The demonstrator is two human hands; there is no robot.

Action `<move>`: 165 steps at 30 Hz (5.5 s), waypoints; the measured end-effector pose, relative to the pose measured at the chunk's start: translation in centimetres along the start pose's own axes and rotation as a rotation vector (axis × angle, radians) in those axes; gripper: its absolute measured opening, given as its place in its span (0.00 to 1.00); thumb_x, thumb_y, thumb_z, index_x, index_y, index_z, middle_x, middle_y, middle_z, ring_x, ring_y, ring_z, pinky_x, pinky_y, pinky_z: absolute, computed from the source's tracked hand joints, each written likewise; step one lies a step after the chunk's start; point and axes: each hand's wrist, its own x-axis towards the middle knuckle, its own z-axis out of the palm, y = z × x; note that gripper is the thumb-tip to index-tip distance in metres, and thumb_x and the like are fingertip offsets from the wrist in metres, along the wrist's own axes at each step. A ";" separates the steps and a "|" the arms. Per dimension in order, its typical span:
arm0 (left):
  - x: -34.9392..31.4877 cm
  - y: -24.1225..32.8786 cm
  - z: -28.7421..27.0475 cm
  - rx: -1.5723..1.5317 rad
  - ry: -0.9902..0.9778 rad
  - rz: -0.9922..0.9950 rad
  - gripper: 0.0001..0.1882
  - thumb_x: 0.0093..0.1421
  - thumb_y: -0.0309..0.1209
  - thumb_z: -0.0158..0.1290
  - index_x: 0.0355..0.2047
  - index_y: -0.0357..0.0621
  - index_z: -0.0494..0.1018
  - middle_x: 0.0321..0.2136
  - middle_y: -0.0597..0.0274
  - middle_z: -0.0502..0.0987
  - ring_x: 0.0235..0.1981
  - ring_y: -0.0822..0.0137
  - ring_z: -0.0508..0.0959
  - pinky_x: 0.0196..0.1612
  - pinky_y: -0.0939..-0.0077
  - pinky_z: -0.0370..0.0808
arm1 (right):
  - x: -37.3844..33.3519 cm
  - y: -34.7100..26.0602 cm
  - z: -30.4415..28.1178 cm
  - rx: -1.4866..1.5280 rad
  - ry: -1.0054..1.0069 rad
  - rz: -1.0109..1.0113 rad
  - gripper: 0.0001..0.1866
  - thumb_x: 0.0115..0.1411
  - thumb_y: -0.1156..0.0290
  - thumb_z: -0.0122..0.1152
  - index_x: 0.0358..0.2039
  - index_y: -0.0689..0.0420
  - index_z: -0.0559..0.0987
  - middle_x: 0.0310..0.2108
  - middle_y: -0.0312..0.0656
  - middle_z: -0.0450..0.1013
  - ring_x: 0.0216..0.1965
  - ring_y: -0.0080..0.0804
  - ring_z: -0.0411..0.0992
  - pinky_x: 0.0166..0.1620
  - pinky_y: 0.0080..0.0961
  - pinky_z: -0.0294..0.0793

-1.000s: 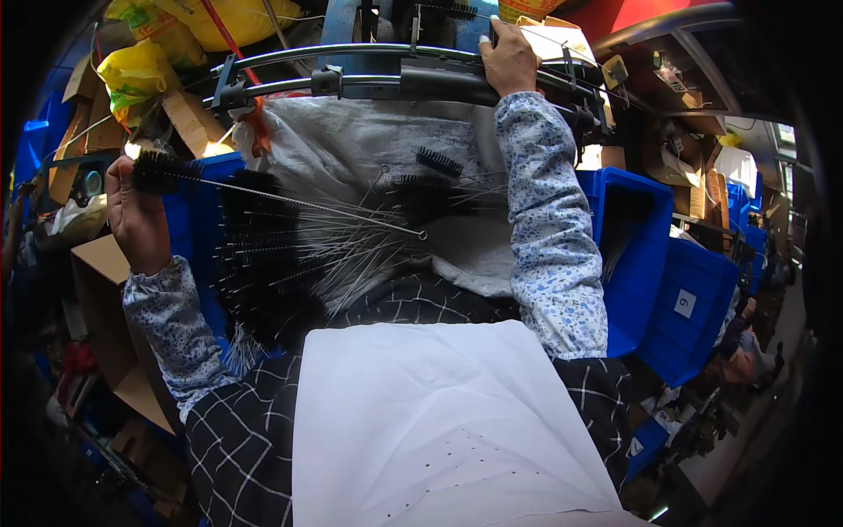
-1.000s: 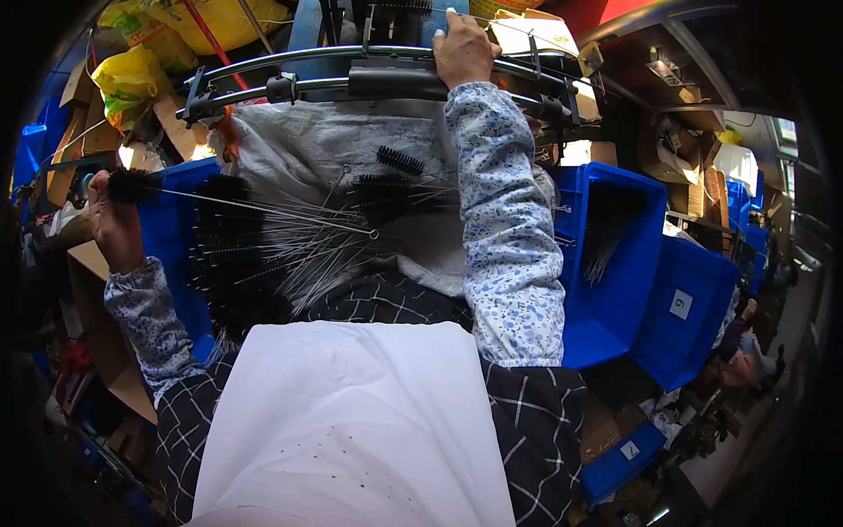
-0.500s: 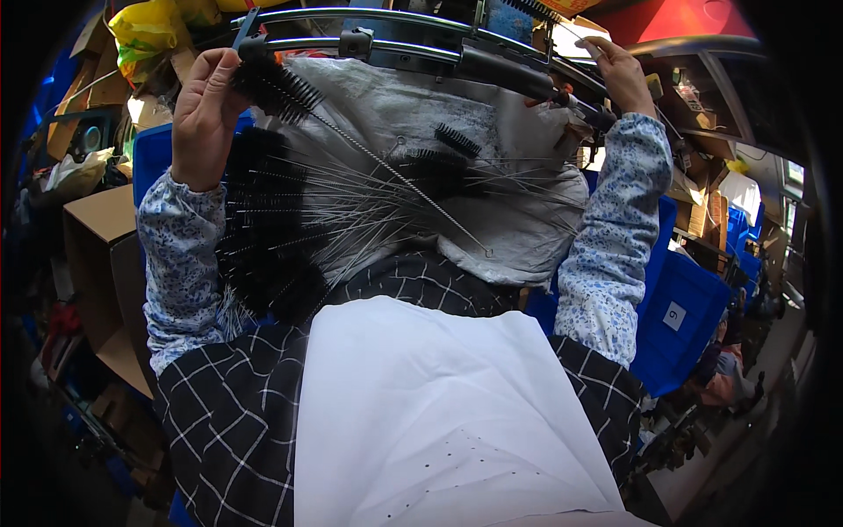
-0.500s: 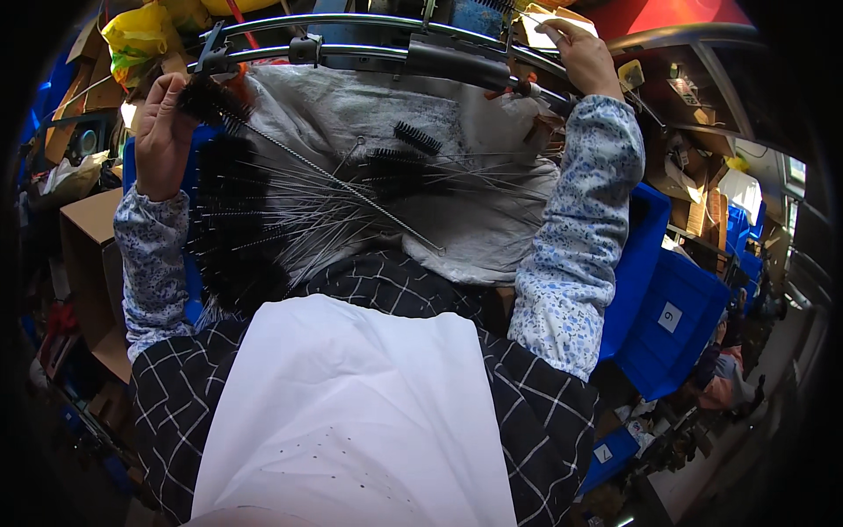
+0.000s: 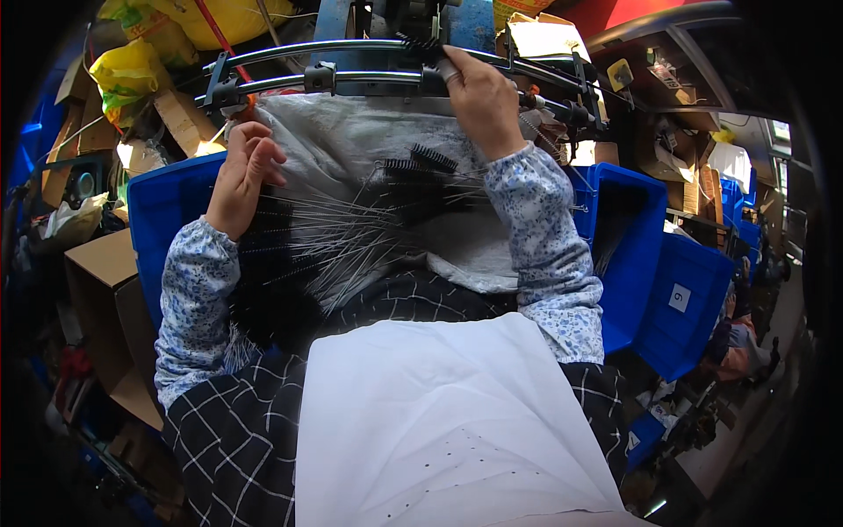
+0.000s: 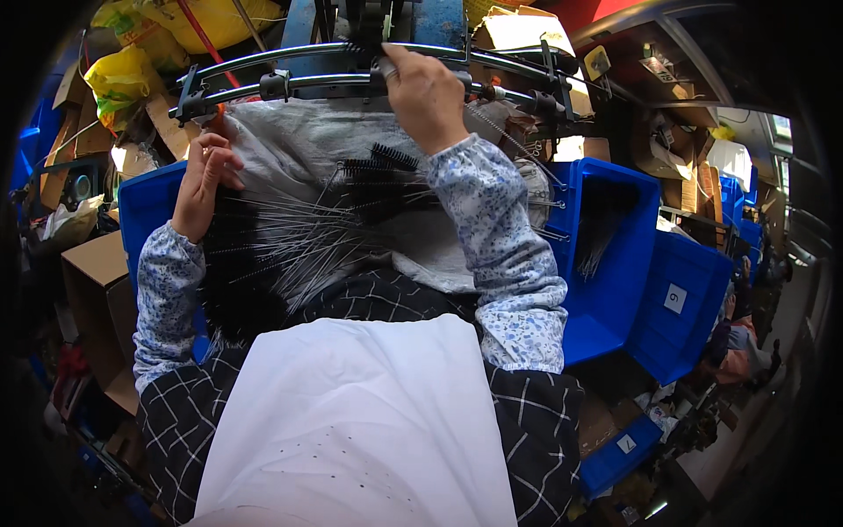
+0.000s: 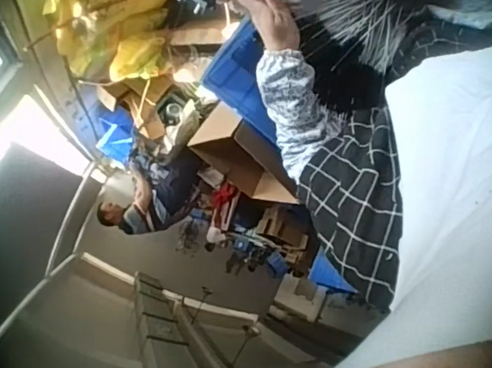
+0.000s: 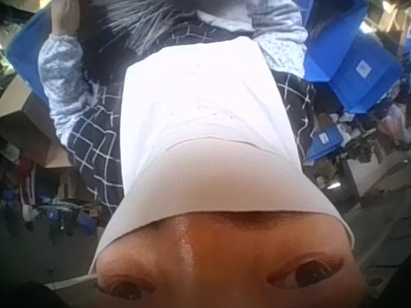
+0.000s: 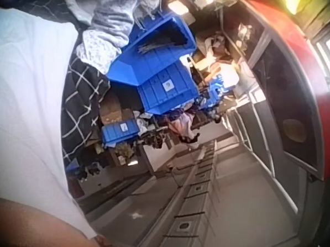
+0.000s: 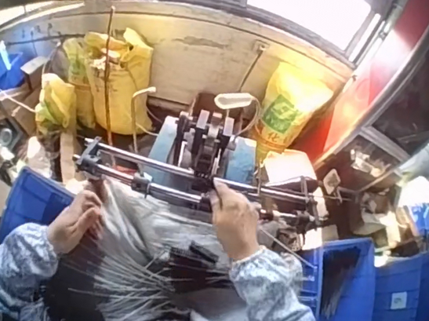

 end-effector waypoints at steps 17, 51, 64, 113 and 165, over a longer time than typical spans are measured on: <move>-4.8 -5.5 -5.7 0.750 -0.165 -0.251 0.08 0.51 0.30 0.49 0.26 0.36 0.67 0.23 0.57 0.66 0.27 0.64 0.67 0.32 0.75 0.64 | 5.5 8.4 2.2 -0.416 -0.048 0.064 0.14 0.52 0.59 0.49 0.39 0.43 0.74 0.31 0.38 0.72 0.38 0.37 0.64 0.43 0.37 0.60; -5.3 2.2 -10.0 -0.200 0.738 0.333 0.10 0.59 0.34 0.39 0.35 0.40 0.64 0.27 0.68 0.66 0.29 0.79 0.65 0.34 0.87 0.63 | 4.9 7.2 4.1 -0.343 0.053 0.148 0.20 0.47 0.67 0.53 0.42 0.57 0.70 0.38 0.44 0.68 0.40 0.40 0.67 0.41 0.41 0.64; -3.6 4.4 -7.9 -0.161 0.679 0.367 0.10 0.59 0.34 0.41 0.35 0.40 0.65 0.27 0.69 0.66 0.28 0.80 0.65 0.32 0.88 0.62 | 6.7 1.3 5.4 -0.434 -0.032 0.253 0.20 0.49 0.66 0.48 0.44 0.56 0.68 0.36 0.39 0.67 0.37 0.35 0.67 0.39 0.40 0.63; -3.2 -13.7 -11.4 0.305 0.152 -0.416 0.14 0.57 0.39 0.43 0.29 0.39 0.66 0.23 0.67 0.68 0.24 0.78 0.66 0.30 0.85 0.65 | 5.0 7.6 1.5 -0.603 0.041 0.030 0.13 0.53 0.61 0.47 0.39 0.43 0.74 0.31 0.33 0.72 0.35 0.35 0.65 0.40 0.33 0.62; -5.6 3.3 -14.4 0.949 1.040 0.512 0.17 0.50 0.27 0.50 0.41 0.33 0.66 0.39 0.48 0.69 0.41 0.55 0.70 0.44 0.71 0.67 | 6.4 1.4 5.7 -0.433 0.010 0.246 0.19 0.48 0.67 0.49 0.43 0.56 0.68 0.34 0.40 0.69 0.35 0.36 0.68 0.37 0.39 0.64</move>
